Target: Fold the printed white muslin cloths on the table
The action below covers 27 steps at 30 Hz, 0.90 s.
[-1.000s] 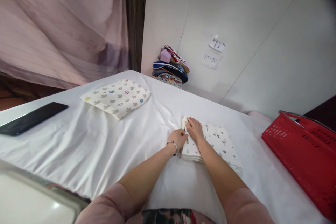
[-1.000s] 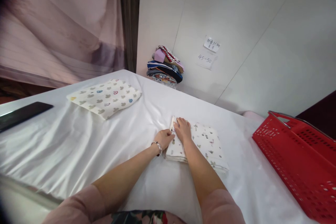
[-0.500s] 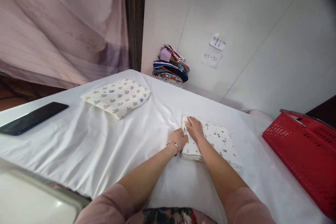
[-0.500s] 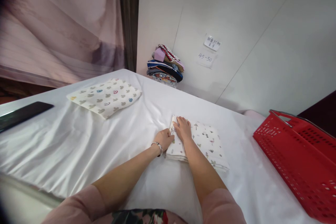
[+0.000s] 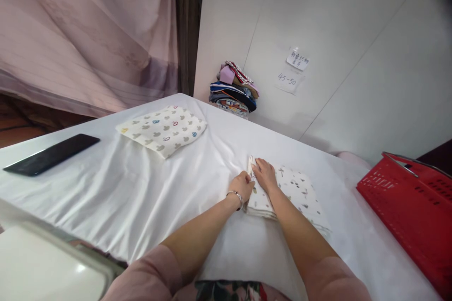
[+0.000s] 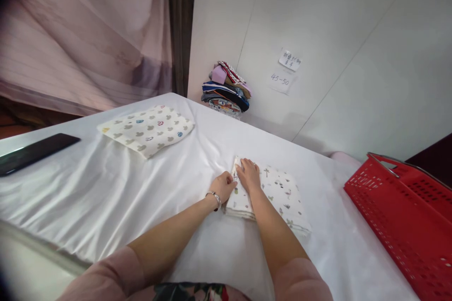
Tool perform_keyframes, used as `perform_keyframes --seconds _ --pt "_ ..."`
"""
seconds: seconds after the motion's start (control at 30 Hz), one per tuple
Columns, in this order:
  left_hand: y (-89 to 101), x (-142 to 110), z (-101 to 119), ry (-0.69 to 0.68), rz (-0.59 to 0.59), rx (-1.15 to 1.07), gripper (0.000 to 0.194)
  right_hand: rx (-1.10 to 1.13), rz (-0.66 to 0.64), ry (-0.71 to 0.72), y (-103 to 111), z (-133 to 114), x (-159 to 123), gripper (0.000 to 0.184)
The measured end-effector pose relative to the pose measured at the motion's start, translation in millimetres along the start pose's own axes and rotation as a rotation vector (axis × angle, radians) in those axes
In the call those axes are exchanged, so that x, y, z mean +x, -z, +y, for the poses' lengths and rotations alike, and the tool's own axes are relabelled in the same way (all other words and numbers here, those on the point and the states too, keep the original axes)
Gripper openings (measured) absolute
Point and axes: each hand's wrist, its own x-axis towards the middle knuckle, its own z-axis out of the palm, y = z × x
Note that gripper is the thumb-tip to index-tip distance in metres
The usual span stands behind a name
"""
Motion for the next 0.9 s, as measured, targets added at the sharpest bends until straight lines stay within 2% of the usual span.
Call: perform_keyframes --seconds 0.23,0.47,0.77,0.9 --pt "3.9 3 -2 -0.001 -0.040 0.027 0.007 -0.047 -0.061 -0.025 6 -6 -2 0.044" --pt "8.1 8 -2 0.015 -0.099 0.024 0.008 -0.124 -0.233 -0.023 8 -4 0 0.059" --pt "21.4 18 -3 0.107 -0.283 -0.014 0.012 -0.132 -0.241 -0.041 3 -4 0 0.063" --pt "24.2 18 -5 0.122 -0.351 -0.017 0.017 -0.057 -0.261 -0.064 13 -4 4 0.060"
